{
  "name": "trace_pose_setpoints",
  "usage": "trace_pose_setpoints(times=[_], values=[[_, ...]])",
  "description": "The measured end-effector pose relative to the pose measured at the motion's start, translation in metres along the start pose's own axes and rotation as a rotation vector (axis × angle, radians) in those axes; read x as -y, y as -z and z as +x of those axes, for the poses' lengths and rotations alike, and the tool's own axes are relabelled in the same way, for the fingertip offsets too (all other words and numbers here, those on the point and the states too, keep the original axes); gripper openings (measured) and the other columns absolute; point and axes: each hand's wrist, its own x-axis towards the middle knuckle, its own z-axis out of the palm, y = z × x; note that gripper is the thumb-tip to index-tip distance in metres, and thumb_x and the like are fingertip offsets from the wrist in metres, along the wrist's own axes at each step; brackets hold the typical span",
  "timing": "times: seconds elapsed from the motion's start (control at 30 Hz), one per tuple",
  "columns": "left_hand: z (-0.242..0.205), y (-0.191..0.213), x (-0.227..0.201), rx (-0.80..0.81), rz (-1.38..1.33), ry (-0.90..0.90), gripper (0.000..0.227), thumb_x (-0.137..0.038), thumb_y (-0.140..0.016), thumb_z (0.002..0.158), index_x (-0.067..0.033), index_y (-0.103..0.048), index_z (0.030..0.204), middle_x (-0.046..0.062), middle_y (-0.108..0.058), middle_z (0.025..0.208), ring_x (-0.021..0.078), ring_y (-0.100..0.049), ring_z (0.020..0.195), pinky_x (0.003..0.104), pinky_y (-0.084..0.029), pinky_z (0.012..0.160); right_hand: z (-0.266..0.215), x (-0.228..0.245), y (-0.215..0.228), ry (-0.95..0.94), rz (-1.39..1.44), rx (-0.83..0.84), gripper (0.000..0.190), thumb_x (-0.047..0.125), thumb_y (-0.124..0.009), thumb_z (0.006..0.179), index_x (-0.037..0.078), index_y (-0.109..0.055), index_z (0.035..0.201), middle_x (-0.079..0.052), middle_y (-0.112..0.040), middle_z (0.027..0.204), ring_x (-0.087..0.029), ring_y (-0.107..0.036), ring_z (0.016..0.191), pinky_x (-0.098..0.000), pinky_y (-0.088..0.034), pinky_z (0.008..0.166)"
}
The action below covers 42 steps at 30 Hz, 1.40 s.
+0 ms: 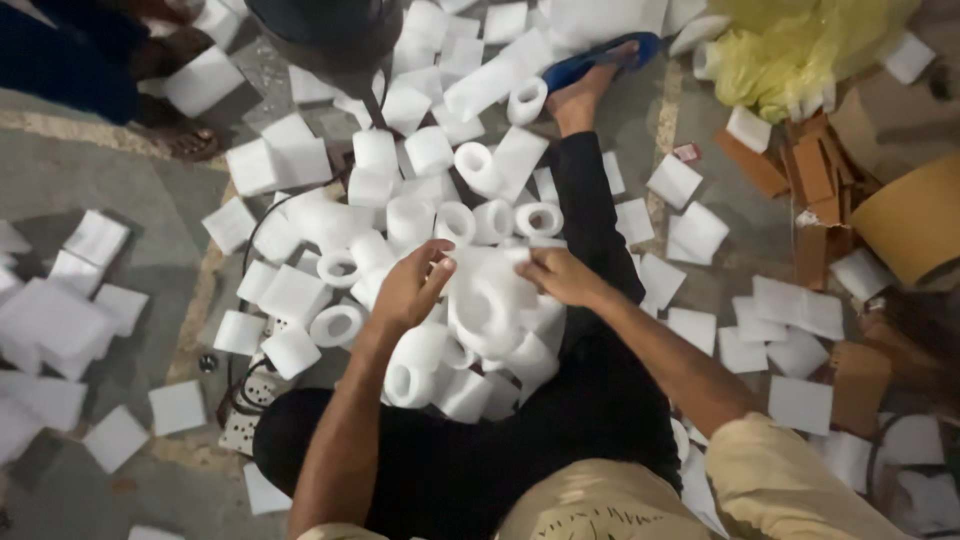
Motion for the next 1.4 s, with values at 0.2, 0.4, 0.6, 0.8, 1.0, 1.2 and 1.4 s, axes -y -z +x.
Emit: trace_pose_setpoints(times=[0.2, 0.4, 0.6, 0.8, 1.0, 1.2, 1.4], values=[[0.013, -0.006, 0.013, -0.055, 0.529, -0.025, 0.055, -0.040, -0.075, 0.087, -0.0070, -0.060, 0.128, 0.019, -0.068, 0.117, 0.0404, -0.066, 0.103, 0.050, -0.053, 0.082, -0.053, -0.047, 0.048, 0.207, -0.352, 0.462, 0.035, 0.033, -0.065, 0.101, -0.002, -0.068, 0.094, -0.006, -0.064, 0.070, -0.016, -0.058, 0.062, -0.0351, -0.049, 0.062], [0.034, -0.030, 0.042, -0.081, 0.614, -0.081, 0.055, -0.040, -0.078, 0.086, -0.0113, -0.062, 0.130, 0.016, -0.066, 0.123, 0.0385, -0.062, 0.115, 0.052, -0.053, 0.090, -0.016, -0.051, 0.207, -0.013, 0.627, -0.632, 0.026, 0.032, -0.054, 0.108, 0.007, -0.061, 0.114, -0.016, -0.059, 0.092, -0.030, -0.057, 0.078, -0.0419, -0.047, 0.064], [0.041, -0.039, 0.062, 0.163, 0.784, 0.200, 0.095, -0.053, -0.081, 0.076, -0.0153, -0.038, 0.152, 0.017, -0.041, 0.154, 0.0451, -0.048, 0.132, 0.059, -0.052, 0.092, -0.029, -0.133, 0.278, 0.452, 0.330, -0.984, 0.028, 0.028, -0.059, 0.110, 0.010, -0.055, 0.131, -0.005, -0.062, 0.131, -0.023, -0.070, 0.119, -0.0411, -0.065, 0.094], [0.045, -0.053, 0.060, 0.527, 0.907, 0.337, 0.125, -0.063, -0.087, 0.065, -0.0206, -0.019, 0.161, 0.017, -0.030, 0.159, 0.0397, -0.047, 0.134, 0.053, -0.051, 0.100, 0.002, -0.286, 0.239, -0.568, -0.391, -0.710, 0.086, 0.066, -0.067, 0.087, 0.012, -0.049, 0.151, -0.021, -0.057, 0.147, -0.039, -0.052, 0.137, -0.0482, -0.038, 0.115], [0.042, -0.063, 0.042, 0.598, 1.111, 0.227, 0.085, -0.058, -0.081, 0.073, -0.0176, -0.051, 0.142, 0.008, -0.055, 0.133, 0.0281, -0.054, 0.125, 0.047, -0.052, 0.096, 0.030, -0.330, 0.243, -1.002, -0.533, -0.597, 0.115, 0.084, -0.059, 0.084, 0.013, -0.016, 0.164, -0.032, -0.029, 0.159, -0.051, -0.032, 0.145, -0.0616, -0.028, 0.116], [0.042, -0.037, 0.004, 0.348, 0.898, 0.277, 0.059, -0.060, -0.080, 0.075, -0.0110, -0.074, 0.108, 0.012, -0.064, 0.129, 0.0292, -0.065, 0.114, 0.044, -0.057, 0.092, 0.035, -0.317, 0.214, -0.719, -0.470, -0.834, 0.105, 0.063, -0.064, 0.081, 0.012, -0.021, 0.162, -0.029, -0.030, 0.157, -0.046, -0.034, 0.143, -0.0577, -0.033, 0.111], [0.047, -0.031, 0.007, -0.198, 0.112, 0.211, 0.073, -0.042, -0.086, 0.075, 0.0004, -0.061, 0.128, 0.019, -0.071, 0.117, 0.0288, -0.072, 0.106, 0.040, -0.058, 0.089, -0.011, -0.208, 0.187, 0.017, -0.123, -0.982, 0.091, 0.038, -0.063, 0.082, 0.009, -0.027, 0.161, -0.020, -0.036, 0.155, -0.035, -0.041, 0.140, -0.0477, -0.042, 0.106]])
